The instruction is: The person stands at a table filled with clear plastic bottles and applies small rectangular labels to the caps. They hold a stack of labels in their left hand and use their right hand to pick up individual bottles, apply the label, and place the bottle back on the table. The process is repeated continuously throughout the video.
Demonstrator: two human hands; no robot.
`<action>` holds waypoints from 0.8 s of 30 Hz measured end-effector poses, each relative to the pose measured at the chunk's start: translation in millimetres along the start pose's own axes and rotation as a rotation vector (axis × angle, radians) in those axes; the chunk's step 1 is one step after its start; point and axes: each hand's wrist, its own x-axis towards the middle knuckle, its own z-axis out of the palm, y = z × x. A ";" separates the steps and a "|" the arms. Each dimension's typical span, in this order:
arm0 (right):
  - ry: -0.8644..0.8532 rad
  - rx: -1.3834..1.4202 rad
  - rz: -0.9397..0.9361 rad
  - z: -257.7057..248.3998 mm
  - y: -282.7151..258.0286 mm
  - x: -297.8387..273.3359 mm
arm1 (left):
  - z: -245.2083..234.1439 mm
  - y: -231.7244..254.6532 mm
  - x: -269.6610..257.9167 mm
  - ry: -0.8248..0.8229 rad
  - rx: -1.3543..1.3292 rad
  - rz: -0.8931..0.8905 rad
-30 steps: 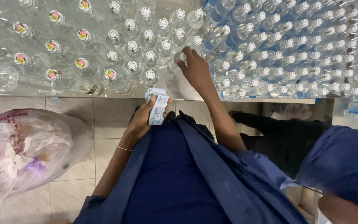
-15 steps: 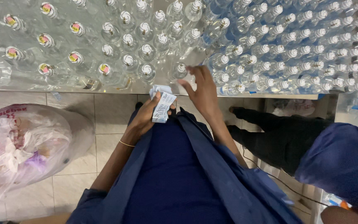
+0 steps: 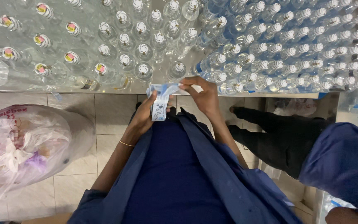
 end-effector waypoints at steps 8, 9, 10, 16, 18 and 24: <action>0.244 0.003 -0.039 4.3 25.6 42.3 | -0.9 10.8 -2.6 -0.006 0.020 0.101; 0.240 0.003 -0.042 4.8 30.1 43.2 | -2.2 11.0 -2.7 -0.004 0.018 0.106; 0.253 -0.016 -0.043 5.3 34.8 44.4 | -3.7 11.1 -2.4 -0.009 0.024 0.114; 0.286 0.025 -0.007 2.2 52.3 37.5 | -6.6 8.9 -1.8 -0.009 0.028 0.124; 0.295 0.050 0.017 3.0 66.7 30.9 | -3.8 11.0 -2.3 -0.017 0.034 0.123; 0.239 0.085 0.049 7.9 72.0 12.8 | 2.0 16.9 -4.4 -0.017 0.082 0.105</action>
